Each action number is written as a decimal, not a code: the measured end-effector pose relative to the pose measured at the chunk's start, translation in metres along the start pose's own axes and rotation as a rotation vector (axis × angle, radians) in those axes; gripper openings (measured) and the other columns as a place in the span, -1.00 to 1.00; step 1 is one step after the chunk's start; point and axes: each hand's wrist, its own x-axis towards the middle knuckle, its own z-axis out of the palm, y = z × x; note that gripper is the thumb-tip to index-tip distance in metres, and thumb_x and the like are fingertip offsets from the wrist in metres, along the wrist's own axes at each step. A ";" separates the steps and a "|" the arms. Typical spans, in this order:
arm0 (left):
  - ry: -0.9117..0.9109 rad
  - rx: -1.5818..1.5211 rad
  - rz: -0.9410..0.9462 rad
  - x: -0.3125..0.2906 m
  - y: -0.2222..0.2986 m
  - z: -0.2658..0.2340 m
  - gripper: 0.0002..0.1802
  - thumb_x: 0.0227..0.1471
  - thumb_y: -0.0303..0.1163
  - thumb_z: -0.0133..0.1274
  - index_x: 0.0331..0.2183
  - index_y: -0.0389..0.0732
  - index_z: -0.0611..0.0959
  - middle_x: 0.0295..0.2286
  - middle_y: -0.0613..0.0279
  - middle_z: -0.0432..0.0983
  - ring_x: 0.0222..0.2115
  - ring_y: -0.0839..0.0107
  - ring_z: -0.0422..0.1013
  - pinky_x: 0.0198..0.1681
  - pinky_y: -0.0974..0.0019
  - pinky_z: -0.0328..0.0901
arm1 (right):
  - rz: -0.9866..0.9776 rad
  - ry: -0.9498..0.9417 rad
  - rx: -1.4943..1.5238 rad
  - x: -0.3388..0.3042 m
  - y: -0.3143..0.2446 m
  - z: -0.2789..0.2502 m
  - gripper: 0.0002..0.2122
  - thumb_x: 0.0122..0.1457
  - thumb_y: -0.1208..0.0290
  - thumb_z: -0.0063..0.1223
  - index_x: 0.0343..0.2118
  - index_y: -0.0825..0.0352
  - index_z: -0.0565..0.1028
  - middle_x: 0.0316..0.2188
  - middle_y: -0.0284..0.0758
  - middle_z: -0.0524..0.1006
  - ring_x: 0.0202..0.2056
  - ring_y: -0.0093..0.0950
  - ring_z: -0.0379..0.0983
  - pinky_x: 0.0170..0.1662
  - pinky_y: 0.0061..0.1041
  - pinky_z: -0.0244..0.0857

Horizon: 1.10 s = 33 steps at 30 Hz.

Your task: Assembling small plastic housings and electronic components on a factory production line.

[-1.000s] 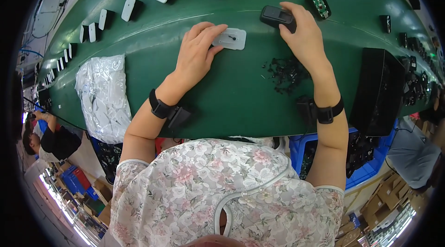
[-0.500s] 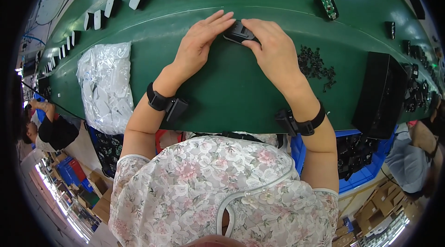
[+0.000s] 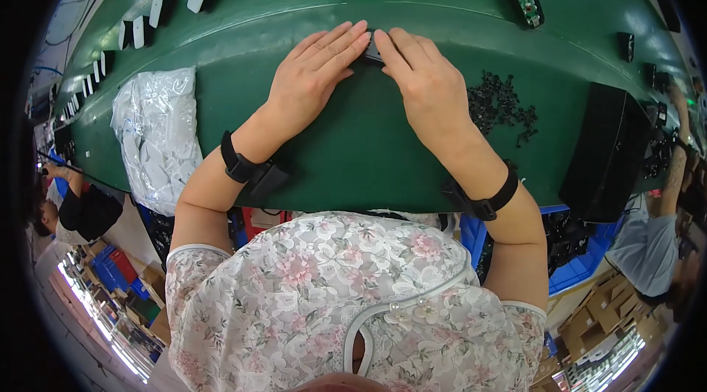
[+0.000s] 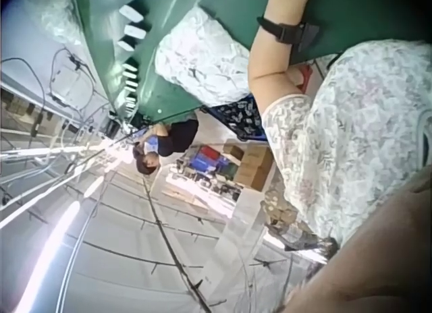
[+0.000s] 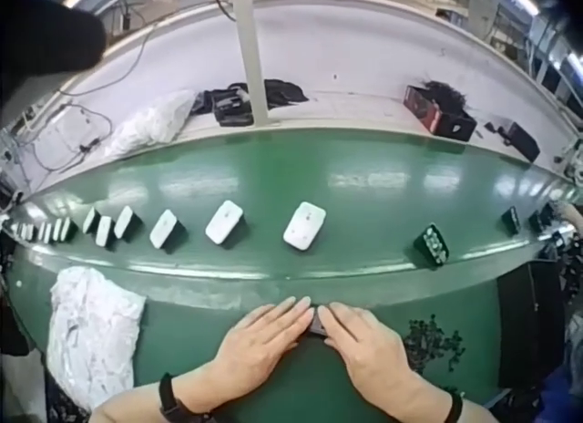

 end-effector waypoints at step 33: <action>0.150 -0.356 -0.657 0.148 -0.001 0.065 -0.56 -0.02 -0.20 0.12 -0.29 -0.32 0.33 -0.67 0.11 0.50 -0.61 0.18 0.48 -0.51 0.19 0.36 | 0.573 0.156 0.009 -0.067 0.088 -0.051 -0.87 -0.02 0.51 0.16 -0.44 0.40 0.44 -0.53 -0.34 0.36 -0.53 -0.49 0.31 -0.40 -0.55 0.24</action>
